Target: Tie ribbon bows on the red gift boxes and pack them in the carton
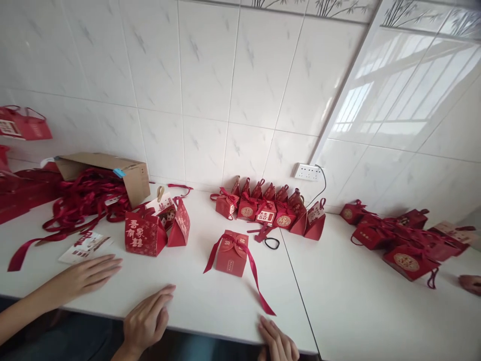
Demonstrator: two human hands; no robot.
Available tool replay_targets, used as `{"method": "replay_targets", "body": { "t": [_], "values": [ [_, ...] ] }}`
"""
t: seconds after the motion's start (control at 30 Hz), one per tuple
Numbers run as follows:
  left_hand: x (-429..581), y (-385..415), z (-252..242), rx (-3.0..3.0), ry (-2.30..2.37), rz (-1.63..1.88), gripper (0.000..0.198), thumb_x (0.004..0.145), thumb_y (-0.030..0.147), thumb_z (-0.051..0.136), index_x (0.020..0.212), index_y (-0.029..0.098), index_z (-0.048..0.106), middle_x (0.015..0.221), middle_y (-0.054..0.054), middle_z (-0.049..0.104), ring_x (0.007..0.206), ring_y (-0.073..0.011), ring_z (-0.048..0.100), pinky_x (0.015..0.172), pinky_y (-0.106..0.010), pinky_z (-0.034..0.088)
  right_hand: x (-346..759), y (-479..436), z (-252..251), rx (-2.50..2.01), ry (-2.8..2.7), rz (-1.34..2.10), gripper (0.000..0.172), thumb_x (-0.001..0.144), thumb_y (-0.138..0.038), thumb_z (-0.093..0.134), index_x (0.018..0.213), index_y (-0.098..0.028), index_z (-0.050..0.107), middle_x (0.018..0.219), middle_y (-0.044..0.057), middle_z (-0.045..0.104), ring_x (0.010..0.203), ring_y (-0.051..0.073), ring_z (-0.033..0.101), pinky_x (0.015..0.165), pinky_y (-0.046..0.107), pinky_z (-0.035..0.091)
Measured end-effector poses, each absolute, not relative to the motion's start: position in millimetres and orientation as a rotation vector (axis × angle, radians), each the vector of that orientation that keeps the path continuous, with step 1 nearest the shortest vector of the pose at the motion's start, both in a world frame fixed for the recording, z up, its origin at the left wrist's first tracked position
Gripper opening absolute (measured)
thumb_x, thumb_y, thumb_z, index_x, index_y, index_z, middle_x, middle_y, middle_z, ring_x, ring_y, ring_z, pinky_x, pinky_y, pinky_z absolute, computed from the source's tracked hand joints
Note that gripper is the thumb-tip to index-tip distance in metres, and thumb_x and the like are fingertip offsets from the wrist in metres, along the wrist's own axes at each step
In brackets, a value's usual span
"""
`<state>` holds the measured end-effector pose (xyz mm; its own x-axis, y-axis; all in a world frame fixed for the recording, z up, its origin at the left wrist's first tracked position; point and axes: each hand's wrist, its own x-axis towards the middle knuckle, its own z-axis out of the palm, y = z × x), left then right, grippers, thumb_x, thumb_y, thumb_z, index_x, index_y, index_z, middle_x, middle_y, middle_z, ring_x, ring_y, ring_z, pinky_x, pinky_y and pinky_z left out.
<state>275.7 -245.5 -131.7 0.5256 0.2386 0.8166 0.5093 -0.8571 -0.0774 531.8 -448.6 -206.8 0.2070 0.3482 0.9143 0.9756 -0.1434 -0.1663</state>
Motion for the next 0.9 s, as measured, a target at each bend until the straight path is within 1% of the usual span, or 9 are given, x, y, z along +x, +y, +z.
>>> {"method": "replay_targets", "body": {
  "t": [0.07, 0.23, 0.37, 0.47, 0.57, 0.63, 0.73, 0.8, 0.9],
  "values": [
    [276, -245, -132, -2.461, -0.630, -1.258, 0.024, 0.080, 0.012, 0.039, 0.088, 0.020, 0.060, 0.089, 0.001, 0.074, 0.075, -0.0127, 0.070, 0.067, -0.020, 0.050, 532, -448, -208, -1.651, -1.261, -0.940, 0.034, 0.077, -0.008, 0.040, 0.096, -0.021, 0.065, 0.087, 0.003, 0.074, 0.080, 0.020, 0.067, 0.072, 0.034, 0.036],
    [276, -246, -132, -2.529, -0.657, -1.242, 0.022, 0.080, 0.012, 0.040, 0.086, 0.022, 0.059, 0.090, 0.001, 0.074, 0.078, -0.0139, 0.070, 0.066, -0.021, 0.051, 526, -453, -195, -1.741, -1.354, -0.798, 0.033, 0.075, -0.008, 0.042, 0.101, -0.020, 0.060, 0.100, 0.006, 0.070, 0.087, 0.022, 0.063, 0.076, 0.036, 0.034],
    [277, -247, -132, -2.586, -0.693, -1.267, 0.020, 0.080, 0.013, 0.042, 0.084, 0.024, 0.059, 0.091, 0.002, 0.074, 0.077, -0.0149, 0.071, 0.062, -0.022, 0.053, 518, -449, -188, -1.798, -1.259, -0.809, 0.030, 0.074, -0.009, 0.040, 0.097, -0.019, 0.056, 0.098, 0.006, 0.067, 0.086, 0.022, 0.059, 0.078, 0.038, 0.031],
    [275, -246, -134, -2.637, -0.738, -1.292, 0.021, 0.078, 0.016, 0.044, 0.085, 0.028, 0.059, 0.094, 0.004, 0.074, 0.076, -0.0174, 0.071, 0.057, -0.026, 0.056, 514, -443, -188, -1.823, -1.185, -0.809, 0.029, 0.071, -0.011, 0.039, 0.093, -0.020, 0.055, 0.096, 0.006, 0.065, 0.083, 0.023, 0.056, 0.077, 0.038, 0.030],
    [273, -242, -137, -2.702, -0.750, -1.291, 0.026, 0.076, 0.019, 0.047, 0.090, 0.035, 0.061, 0.099, 0.007, 0.072, 0.077, -0.0201, 0.071, 0.052, -0.030, 0.057, 511, -439, -186, -1.842, -1.126, -0.794, 0.027, 0.068, -0.010, 0.038, 0.089, -0.020, 0.053, 0.094, 0.006, 0.064, 0.079, 0.022, 0.053, 0.074, 0.039, 0.030],
    [271, -240, -139, -2.739, -0.728, -1.295, 0.031, 0.075, 0.019, 0.048, 0.095, 0.039, 0.061, 0.101, 0.008, 0.071, 0.079, -0.0213, 0.071, 0.052, -0.032, 0.058, 511, -439, -183, -1.840, -1.145, -0.801, 0.028, 0.067, -0.011, 0.038, 0.089, -0.019, 0.052, 0.094, 0.006, 0.063, 0.079, 0.022, 0.052, 0.073, 0.038, 0.030],
    [272, -240, -142, -2.740, -0.734, -1.339, 0.036, 0.074, 0.019, 0.050, 0.101, 0.040, 0.060, 0.100, 0.009, 0.071, 0.082, -0.0219, 0.071, 0.056, -0.033, 0.058, 511, -440, -180, -1.837, -1.195, -0.822, 0.027, 0.068, -0.013, 0.040, 0.092, -0.018, 0.052, 0.096, 0.006, 0.062, 0.081, 0.023, 0.051, 0.073, 0.038, 0.030],
    [274, -242, -142, -2.722, -0.775, -1.389, 0.035, 0.074, 0.019, 0.051, 0.100, 0.041, 0.060, 0.099, 0.009, 0.071, 0.082, -0.0219, 0.071, 0.057, -0.033, 0.058, 511, -440, -178, -1.854, -1.197, -0.818, 0.024, 0.071, -0.014, 0.040, 0.092, -0.018, 0.051, 0.097, 0.007, 0.061, 0.082, 0.023, 0.051, 0.074, 0.038, 0.030],
    [278, -242, -139, -2.725, -0.898, -1.444, 0.028, 0.076, 0.023, 0.048, 0.094, 0.040, 0.061, 0.097, 0.010, 0.072, 0.078, -0.0216, 0.071, 0.049, -0.031, 0.055, 511, -440, -177, -1.879, -1.179, -0.801, 0.019, 0.076, -0.019, 0.040, 0.091, -0.018, 0.051, 0.097, 0.007, 0.060, 0.081, 0.023, 0.051, 0.074, 0.038, 0.030]
  ]
}}
